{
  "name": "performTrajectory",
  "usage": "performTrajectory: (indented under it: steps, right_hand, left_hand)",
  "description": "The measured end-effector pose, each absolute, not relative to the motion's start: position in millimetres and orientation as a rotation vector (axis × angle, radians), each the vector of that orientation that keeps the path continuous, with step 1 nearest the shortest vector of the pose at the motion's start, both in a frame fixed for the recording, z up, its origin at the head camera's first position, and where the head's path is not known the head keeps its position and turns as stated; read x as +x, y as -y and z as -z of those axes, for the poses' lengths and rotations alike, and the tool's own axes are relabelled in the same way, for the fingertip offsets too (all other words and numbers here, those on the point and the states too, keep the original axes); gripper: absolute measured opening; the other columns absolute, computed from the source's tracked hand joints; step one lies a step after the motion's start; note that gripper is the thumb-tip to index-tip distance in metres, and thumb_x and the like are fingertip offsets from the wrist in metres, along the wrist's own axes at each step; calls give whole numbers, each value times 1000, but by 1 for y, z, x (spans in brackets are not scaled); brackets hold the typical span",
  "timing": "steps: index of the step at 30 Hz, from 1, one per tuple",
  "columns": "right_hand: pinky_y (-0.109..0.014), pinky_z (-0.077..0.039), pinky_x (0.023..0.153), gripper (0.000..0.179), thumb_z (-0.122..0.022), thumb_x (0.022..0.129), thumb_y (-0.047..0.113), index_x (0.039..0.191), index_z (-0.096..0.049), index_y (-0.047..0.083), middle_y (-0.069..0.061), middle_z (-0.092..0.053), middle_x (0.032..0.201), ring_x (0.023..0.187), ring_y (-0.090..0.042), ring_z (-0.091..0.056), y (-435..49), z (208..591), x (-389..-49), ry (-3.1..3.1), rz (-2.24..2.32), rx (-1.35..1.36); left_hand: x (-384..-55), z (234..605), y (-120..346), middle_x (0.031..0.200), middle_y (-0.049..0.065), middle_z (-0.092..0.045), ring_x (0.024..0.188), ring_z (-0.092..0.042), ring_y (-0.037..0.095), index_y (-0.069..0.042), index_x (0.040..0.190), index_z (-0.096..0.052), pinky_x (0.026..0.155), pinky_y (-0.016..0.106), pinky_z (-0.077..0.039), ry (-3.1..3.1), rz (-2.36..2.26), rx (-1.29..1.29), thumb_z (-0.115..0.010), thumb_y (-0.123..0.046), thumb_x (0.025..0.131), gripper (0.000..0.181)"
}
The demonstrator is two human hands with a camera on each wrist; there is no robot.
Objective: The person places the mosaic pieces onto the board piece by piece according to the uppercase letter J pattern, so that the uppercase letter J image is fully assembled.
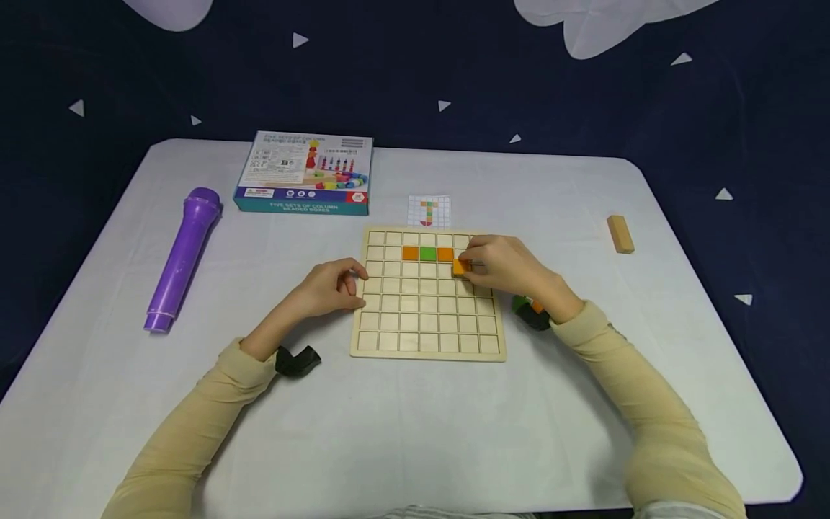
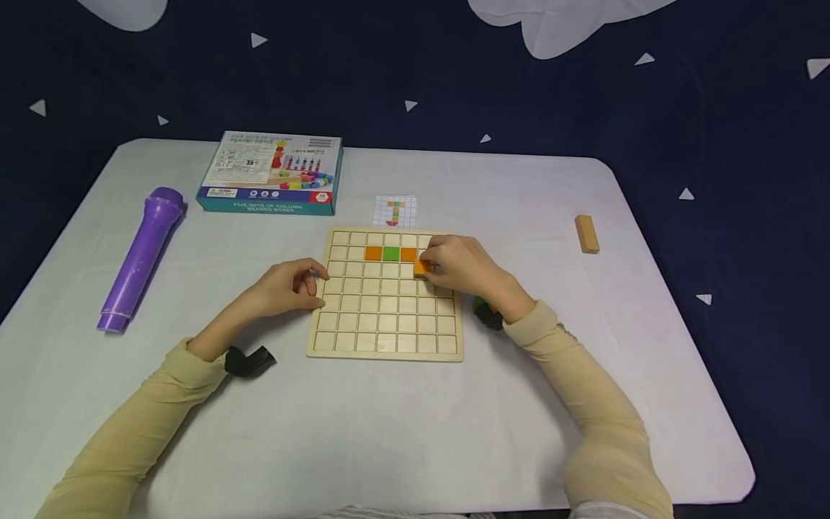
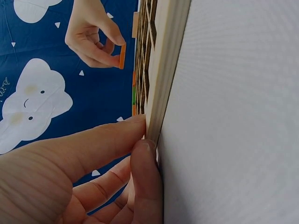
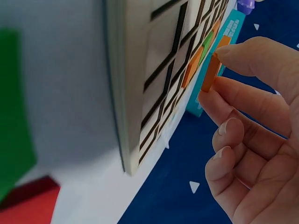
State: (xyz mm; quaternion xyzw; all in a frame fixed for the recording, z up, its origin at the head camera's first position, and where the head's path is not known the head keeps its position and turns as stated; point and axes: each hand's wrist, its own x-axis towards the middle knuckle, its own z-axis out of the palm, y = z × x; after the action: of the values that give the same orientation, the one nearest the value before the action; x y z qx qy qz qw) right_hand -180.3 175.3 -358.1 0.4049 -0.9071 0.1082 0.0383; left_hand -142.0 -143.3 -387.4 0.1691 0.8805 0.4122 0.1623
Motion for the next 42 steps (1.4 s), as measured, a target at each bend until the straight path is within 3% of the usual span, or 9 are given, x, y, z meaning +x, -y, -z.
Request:
performTrajectory:
  steps: [18,42]
  right_hand:
    - [-28,-48,62,10,-71,79,17,85,-72,9,-4,-64,80,69,-13,-55,-147,362,-185,2766,-294,1332]
    - [-29,-50,63,12,-70,81,17,89,-73,10,-3,-66,82,70,-13,-60,-127,364,-186,2841,-201,1316]
  left_hand:
    - [-142,388,143,73,6,-55,58,-47,13,-1,109,-58,56,24,-40,-2517,-1178,462,-75,-6,74,39]
    - [-142,387,143,73,6,-55,58,-47,13,-1,109,-58,56,24,-40,-2526,-1162,461,-75,-6,73,39]
